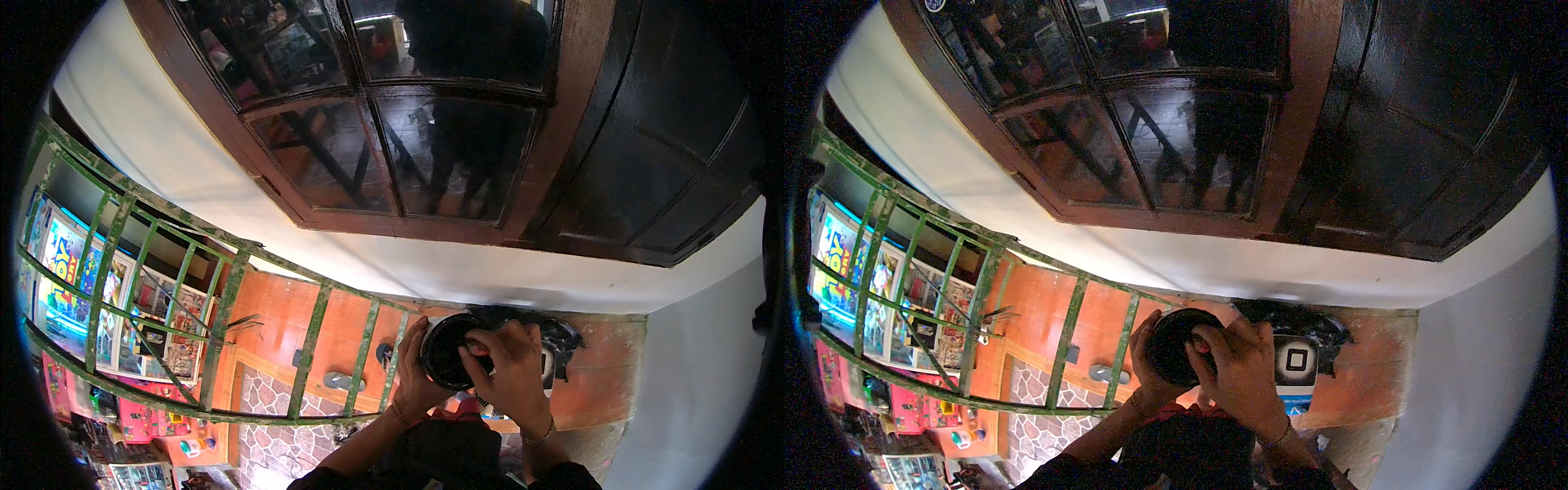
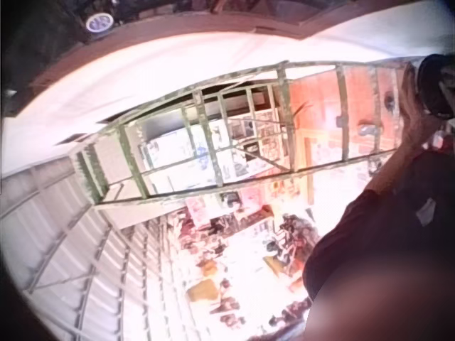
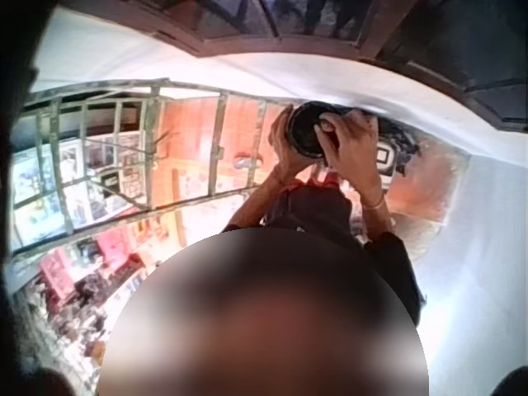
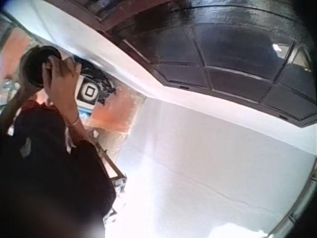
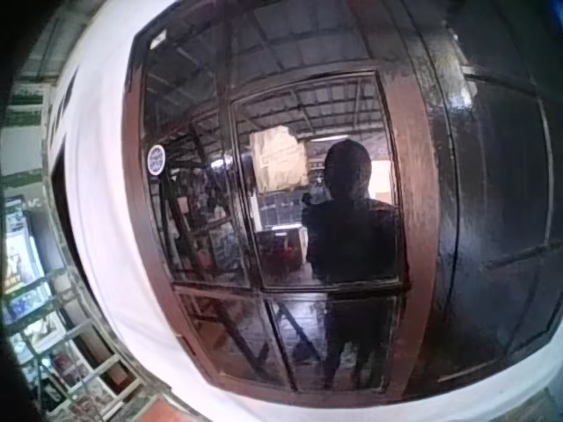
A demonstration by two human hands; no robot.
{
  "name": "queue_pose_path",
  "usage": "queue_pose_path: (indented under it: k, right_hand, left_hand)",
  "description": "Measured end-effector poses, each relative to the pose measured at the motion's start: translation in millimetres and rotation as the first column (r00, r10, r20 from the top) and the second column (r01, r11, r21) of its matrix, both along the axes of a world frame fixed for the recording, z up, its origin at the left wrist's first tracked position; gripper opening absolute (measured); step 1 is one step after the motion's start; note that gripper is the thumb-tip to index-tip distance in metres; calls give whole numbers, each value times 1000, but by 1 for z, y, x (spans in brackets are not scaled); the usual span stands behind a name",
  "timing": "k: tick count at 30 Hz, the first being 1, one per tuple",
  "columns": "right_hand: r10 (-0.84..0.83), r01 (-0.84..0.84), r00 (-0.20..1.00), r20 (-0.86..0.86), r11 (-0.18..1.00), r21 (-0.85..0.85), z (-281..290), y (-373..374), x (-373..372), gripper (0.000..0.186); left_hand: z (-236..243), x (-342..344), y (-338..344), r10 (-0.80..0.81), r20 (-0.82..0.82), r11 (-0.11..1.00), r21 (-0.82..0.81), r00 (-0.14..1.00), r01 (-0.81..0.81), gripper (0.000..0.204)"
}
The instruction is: The person paints the wooden frame of a window using a brush and a can of dark paint. They repeatedly dip the brush into the paint can and apply paint to the frame sections while standing on a ladder.
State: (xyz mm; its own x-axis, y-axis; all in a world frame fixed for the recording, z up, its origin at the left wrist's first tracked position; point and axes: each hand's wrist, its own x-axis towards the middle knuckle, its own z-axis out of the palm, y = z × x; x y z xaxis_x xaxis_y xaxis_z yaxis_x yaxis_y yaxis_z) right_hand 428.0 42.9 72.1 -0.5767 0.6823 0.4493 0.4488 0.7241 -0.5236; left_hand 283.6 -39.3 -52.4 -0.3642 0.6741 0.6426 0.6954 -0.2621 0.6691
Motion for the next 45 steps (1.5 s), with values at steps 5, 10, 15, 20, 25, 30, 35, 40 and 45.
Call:
queue_pose_path:
  k: [5, 10, 15, 20, 25, 30, 35, 40, 45]
  right_hand:
    - [-34, 29, 996, -85, 998, -60, 6, -6, 7, 23]
    - [-117, 98, 977, -177, 989, -113, 8, -12, 21, 21]
    - [-183, 59, 902, -391, 949, -309, -4, -19, 41, 20]
    - [-304, 35, 810, -502, 879, -476, -16, -28, 58, 19]
    - [-305, -11, 753, -583, 880, -475, -21, -40, 65, 18]
    - [-381, -54, 694, -610, 818, -573, -28, -52, 69, 19]
    - [-340, 22, 786, -517, 851, -525, -32, -66, 76, 20]
    - [-138, 12, 882, -450, 962, -272, -30, -71, 80, 19]
    - [-81, -10, 834, -546, 987, -161, -25, -65, 64, 15]
  left_hand:
    - [16, 2, -4, 8, -4, 1000, 18, 1000, -8, 121]
    - [17, 9, -7, 55, -59, 998, 9, 997, -54, 127]
    - [6, 11, -10, 26, -12, 1000, -12, 1000, -26, 126]
    - [3, 15, -13, 2, -18, 996, -84, 1000, -4, 126]
    - [2, 25, -16, 11, -14, 997, -78, 1000, -12, 119]
    - [4, 34, -25, 8, 98, 1000, -11, 995, -7, 117]
    - [15, 37, -39, 84, -19, 995, -60, 996, -85, 120]
    - [26, 35, -45, 30, 38, 991, -134, 999, -25, 126]
    - [28, 28, -45, 33, 61, 996, -79, 998, -29, 123]
